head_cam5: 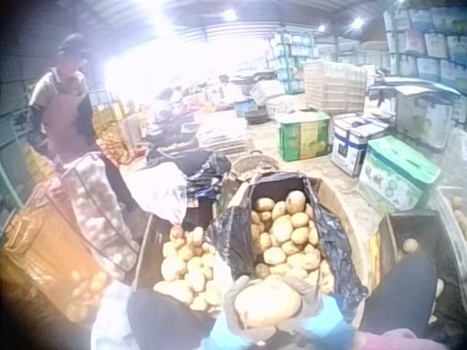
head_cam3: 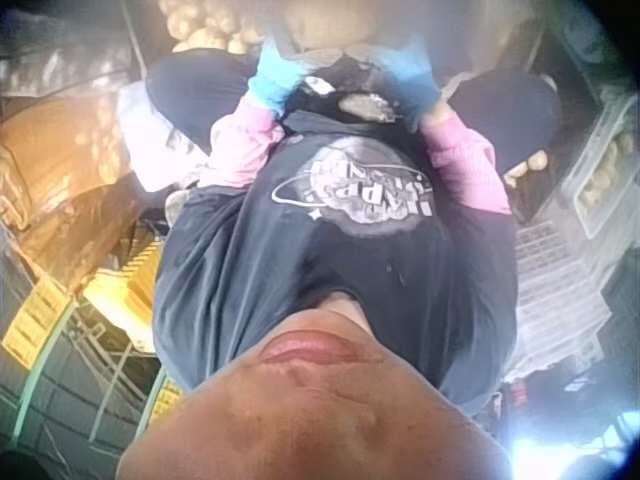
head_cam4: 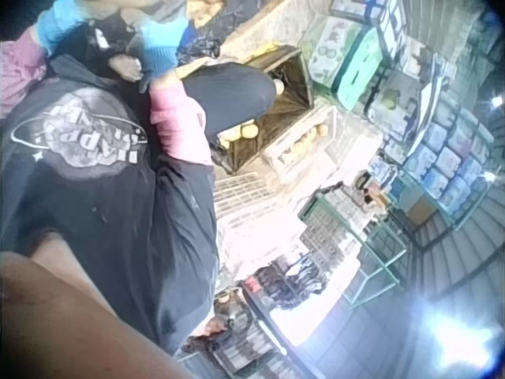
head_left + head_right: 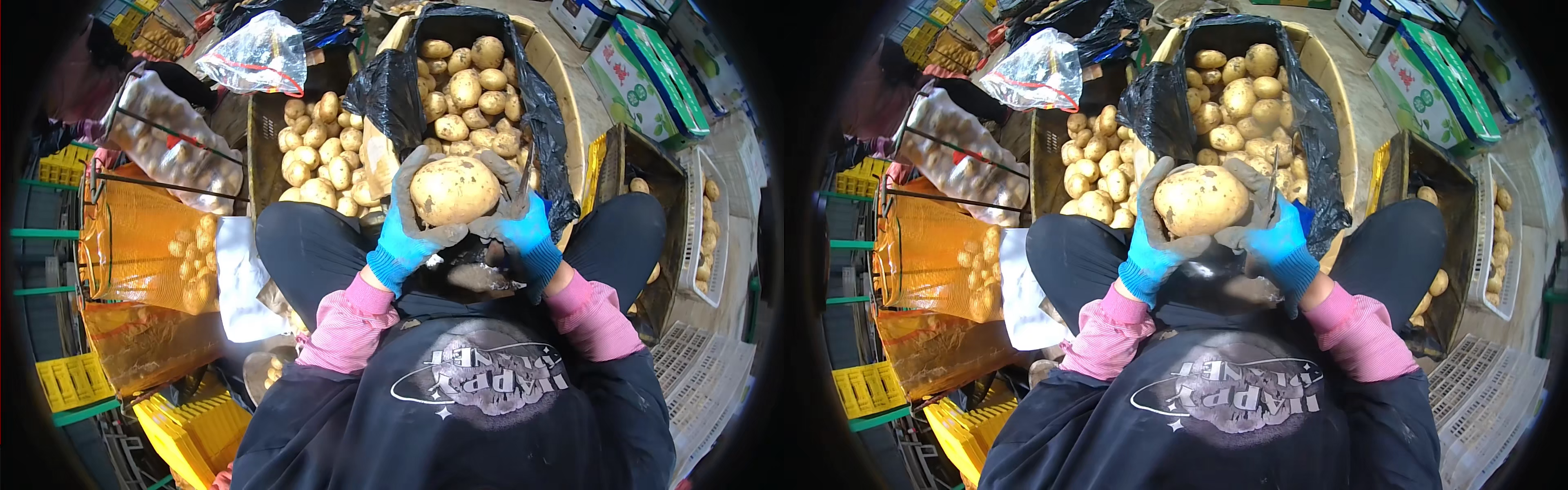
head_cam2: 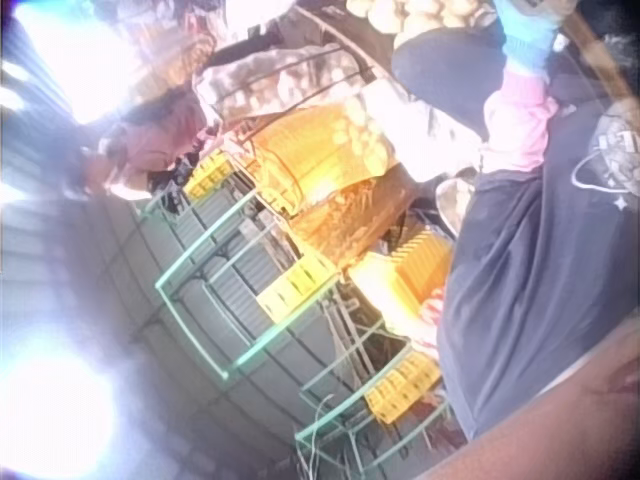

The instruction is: Trimming and cleaning potatoes using a utility knife while seated in a processing area.

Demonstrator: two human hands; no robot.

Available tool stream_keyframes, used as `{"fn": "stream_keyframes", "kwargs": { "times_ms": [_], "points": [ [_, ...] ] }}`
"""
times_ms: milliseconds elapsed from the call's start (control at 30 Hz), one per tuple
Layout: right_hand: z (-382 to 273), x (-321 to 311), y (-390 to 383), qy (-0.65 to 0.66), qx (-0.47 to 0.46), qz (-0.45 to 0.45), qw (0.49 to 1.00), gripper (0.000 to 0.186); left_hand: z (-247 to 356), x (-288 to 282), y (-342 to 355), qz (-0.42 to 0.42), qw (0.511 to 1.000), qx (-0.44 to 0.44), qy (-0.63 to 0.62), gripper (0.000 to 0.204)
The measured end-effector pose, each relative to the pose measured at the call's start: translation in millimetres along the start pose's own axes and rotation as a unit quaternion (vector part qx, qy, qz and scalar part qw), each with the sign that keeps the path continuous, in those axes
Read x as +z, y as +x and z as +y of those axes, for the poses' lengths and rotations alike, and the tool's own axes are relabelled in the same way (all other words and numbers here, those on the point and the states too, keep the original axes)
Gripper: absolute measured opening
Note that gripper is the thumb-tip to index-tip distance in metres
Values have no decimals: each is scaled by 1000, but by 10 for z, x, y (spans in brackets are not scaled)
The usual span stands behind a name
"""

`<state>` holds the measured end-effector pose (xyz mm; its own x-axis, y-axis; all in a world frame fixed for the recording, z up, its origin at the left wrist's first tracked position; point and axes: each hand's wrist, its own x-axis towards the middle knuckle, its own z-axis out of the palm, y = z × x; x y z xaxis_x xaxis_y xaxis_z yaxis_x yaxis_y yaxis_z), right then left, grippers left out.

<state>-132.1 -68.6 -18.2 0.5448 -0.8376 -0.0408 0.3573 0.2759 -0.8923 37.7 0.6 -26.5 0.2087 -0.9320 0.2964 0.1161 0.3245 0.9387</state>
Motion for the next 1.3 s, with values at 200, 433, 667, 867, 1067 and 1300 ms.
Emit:
{"fn": "stream_keyframes", "kwargs": {
  "times_ms": [200,433,667,867,1067,1300],
  "points": [
    [42,115,101,-4,42,-46,998,93,40,-90,-74,91,994,-39,-43,85],
    [109,341,353,-140,105,-52,983,52,77,-270,-126,168,980,-63,82,44],
    [-636,-244,592,-308,97,-53,945,25,-78,-1148,666,353,890,-208,-199,44],
    [-993,-425,787,-62,170,133,975,43,-624,-1975,1650,298,910,-287,17,38],
    [-1434,-670,780,-25,70,269,960,40,-760,-328,2593,-42,931,-77,354,29],
    [-1456,-896,787,-10,134,235,963,42,-2766,501,2465,-131,671,-27,729,53]
  ]
}}
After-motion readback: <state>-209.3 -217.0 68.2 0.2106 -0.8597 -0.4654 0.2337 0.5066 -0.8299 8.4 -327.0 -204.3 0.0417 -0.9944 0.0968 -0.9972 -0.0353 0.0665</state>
